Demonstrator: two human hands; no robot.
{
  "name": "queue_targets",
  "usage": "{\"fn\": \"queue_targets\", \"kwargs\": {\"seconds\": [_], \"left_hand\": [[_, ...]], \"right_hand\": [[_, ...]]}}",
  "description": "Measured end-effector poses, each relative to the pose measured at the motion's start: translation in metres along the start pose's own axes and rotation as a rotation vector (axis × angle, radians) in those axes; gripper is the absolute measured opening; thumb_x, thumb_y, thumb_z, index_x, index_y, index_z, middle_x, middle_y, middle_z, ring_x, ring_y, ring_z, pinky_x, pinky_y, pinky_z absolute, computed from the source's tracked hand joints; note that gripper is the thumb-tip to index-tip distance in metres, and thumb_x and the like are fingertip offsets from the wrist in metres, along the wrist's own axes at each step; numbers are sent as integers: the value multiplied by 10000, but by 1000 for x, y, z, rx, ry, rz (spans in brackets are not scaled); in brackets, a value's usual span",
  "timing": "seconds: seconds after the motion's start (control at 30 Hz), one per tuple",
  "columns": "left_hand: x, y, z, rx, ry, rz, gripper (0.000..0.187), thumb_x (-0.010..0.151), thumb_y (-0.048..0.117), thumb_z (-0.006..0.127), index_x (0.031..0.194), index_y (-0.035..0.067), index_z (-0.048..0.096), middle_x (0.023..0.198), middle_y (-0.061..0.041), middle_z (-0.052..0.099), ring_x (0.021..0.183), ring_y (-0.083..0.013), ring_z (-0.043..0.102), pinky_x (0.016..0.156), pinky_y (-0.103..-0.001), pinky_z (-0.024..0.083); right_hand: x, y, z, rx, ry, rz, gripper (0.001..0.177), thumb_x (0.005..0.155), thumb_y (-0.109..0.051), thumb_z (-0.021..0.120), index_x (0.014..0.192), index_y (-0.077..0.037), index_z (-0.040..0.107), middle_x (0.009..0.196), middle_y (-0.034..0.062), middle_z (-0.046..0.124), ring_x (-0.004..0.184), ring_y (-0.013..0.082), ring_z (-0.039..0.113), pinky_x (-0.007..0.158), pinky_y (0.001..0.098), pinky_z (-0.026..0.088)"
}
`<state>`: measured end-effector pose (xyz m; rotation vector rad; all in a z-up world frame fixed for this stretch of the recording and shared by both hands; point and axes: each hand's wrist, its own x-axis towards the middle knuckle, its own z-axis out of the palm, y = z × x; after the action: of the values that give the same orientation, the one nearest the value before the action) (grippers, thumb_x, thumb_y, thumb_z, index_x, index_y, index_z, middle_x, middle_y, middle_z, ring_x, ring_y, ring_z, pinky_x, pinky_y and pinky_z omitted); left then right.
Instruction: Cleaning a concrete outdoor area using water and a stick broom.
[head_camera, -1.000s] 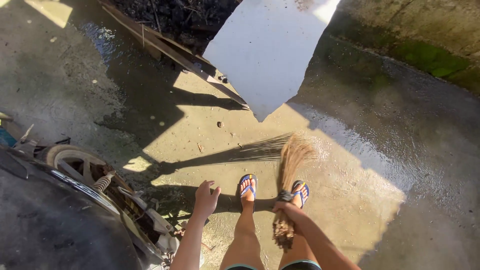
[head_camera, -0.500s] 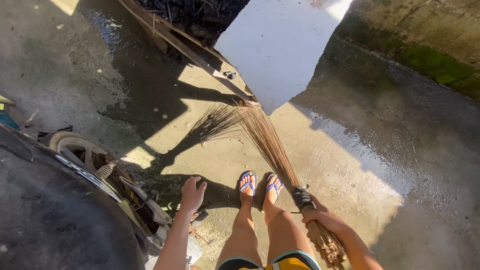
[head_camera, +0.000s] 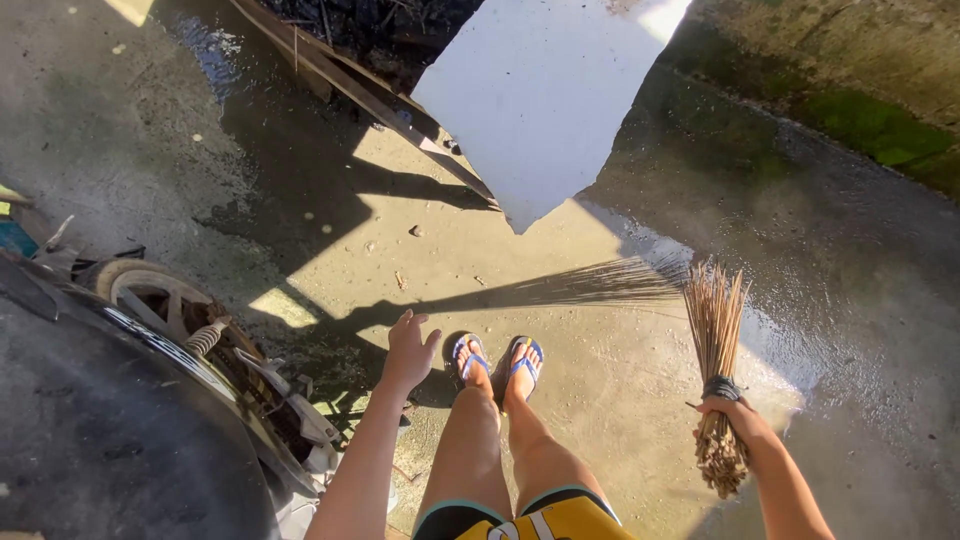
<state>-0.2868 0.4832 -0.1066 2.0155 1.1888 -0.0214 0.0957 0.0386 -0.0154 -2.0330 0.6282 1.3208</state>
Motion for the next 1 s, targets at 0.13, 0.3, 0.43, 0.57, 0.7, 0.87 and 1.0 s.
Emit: {"fn": "queue_targets", "kwargs": {"seconds": [0.13,0.3,0.43,0.57,0.7,0.87,1.0], "left_hand": [[17,4,-25,-28,50,32,484,925,308,693,1309,36,579,1503,-287,438,1411,-457,381,1162,-505,327],[40,-29,-66,-33,36,-1,472,896,287,704,1283,39,601,1475,-278,479,1373,-458,425,1153,-506,345],[74,-80,-112,-10,49,32,476,900,287,705,1297,45,608,1482,-288,464,1383,-465,410,1152,-514,329],[109,-124,-175,6,54,-28,486,920,307,692,1322,52,596,1510,-257,447,1436,-436,376,1184,-507,309],[129,-150,-255,-46,71,-104,496,950,325,656,1357,53,576,1564,-232,396,1466,-417,330,1191,-508,296],[139,-195,-282,-39,-5,-222,524,971,363,624,1388,57,545,1579,-225,375,1485,-407,290,1193,-518,275],[159,-202,-266,-76,20,-181,525,967,364,631,1383,54,547,1569,-232,389,1471,-414,313,1196,-514,280]], "right_hand": [[2,-34,67,264,-51,15,300,847,-164,653,1080,-11,542,745,185,652,607,317,668,516,463,575],[-14,-67,213,497,-195,25,224,839,-206,610,972,-42,535,690,157,663,527,283,646,505,433,565],[-47,-96,363,317,-296,83,220,806,-140,672,950,-21,556,678,136,648,554,279,650,563,413,583],[-97,-124,527,148,-547,69,149,771,-134,716,806,-53,596,657,93,630,546,225,629,572,378,547],[-107,-146,618,85,-664,22,159,804,-175,729,851,-48,644,718,54,661,594,164,636,579,324,538],[-171,-203,580,-245,-707,-32,772,735,-135,723,1407,35,386,801,183,648,560,246,655,487,353,551],[-242,-229,555,-155,-505,8,867,707,-90,721,1465,-183,311,842,161,609,539,283,600,467,410,535]]}}
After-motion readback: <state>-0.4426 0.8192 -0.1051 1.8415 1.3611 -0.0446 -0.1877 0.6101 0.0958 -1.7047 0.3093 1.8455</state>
